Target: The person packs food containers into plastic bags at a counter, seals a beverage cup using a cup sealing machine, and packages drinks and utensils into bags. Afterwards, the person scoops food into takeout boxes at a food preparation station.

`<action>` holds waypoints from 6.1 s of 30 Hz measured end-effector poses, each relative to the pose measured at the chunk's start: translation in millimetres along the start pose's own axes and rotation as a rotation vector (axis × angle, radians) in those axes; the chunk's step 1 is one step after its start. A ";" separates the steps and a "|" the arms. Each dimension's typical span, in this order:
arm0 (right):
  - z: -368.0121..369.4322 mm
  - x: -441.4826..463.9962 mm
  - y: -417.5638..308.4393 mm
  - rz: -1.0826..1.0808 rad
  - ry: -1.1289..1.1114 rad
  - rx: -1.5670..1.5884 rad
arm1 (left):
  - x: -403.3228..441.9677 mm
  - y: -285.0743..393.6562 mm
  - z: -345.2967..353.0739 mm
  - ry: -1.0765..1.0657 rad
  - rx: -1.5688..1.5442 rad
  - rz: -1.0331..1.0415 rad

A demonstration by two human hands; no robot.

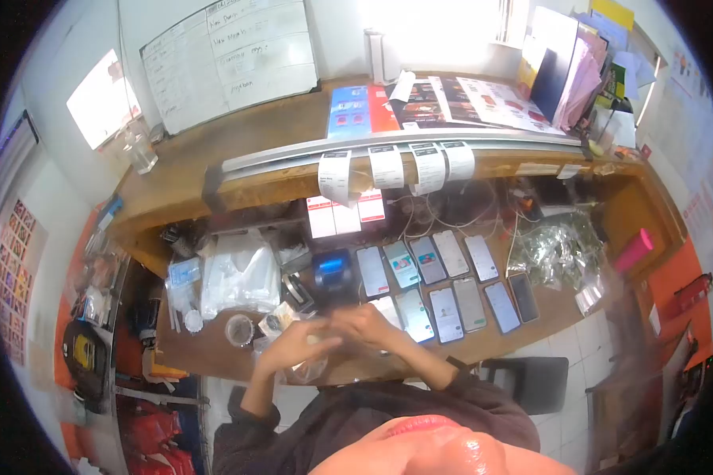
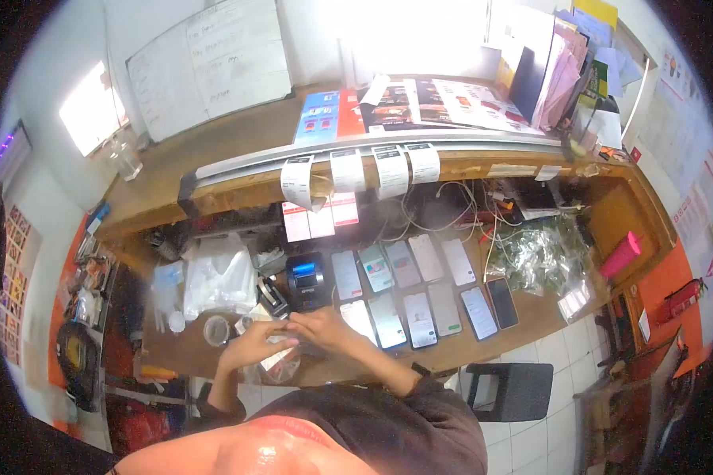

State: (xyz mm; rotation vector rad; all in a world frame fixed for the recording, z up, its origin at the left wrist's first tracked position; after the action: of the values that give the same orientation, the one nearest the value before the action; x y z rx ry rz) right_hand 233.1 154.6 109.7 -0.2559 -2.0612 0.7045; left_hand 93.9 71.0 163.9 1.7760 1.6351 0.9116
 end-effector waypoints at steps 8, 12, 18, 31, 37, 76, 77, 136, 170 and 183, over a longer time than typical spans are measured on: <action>-16.5 12.5 -30.0 -0.072 0.028 -0.259 | -5.0 11.9 12.8 -0.182 -0.574 -0.272; -34.1 -3.6 -47.9 0.299 0.210 -0.135 | -10.2 -15.8 32.2 -0.045 -0.408 -0.274; -12.8 -43.4 -42.6 0.796 -0.124 0.548 | -14.3 -71.9 115.7 0.106 -0.731 -0.208; -37.7 -52.0 -39.6 0.399 -0.130 -0.346 | -21.2 2.1 88.9 0.131 -0.069 0.024; -33.4 -62.0 -29.7 0.492 -0.077 -0.245 | -37.6 -8.2 81.7 0.150 0.143 -0.155; 77.2 -20.2 -53.5 0.600 0.004 0.182 | -135.8 -64.4 0.3 1.034 -0.043 -0.278; 79.1 -11.1 -55.0 0.679 0.155 0.268 | -150.7 -76.9 -13.2 1.140 0.008 -0.453; 422.4 39.8 -44.3 0.438 -0.439 -0.237 | -286.4 -393.4 -141.1 0.777 -0.475 -0.584; 381.4 50.1 -79.5 0.768 0.158 0.284 | -277.4 -259.6 -196.5 0.849 -0.828 -0.336; 379.4 54.5 -114.7 1.051 -0.040 0.697 | -300.4 -258.6 -175.4 1.142 -0.929 -0.417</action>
State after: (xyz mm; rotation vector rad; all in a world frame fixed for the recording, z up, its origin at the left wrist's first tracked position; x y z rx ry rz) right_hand -99.7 -60.6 54.5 -0.9285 -1.4714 1.9895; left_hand -212.1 -208.4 36.8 0.1937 1.5558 2.1775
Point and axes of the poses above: each hand's wrist, its own x-axis towards the middle knuckle, its own z-axis out of the palm, y = z × x, the point moved 3 cm from there along x, towards the middle knuckle, and after that the axes turned 4 degrees about y, right-handed, at the moved point
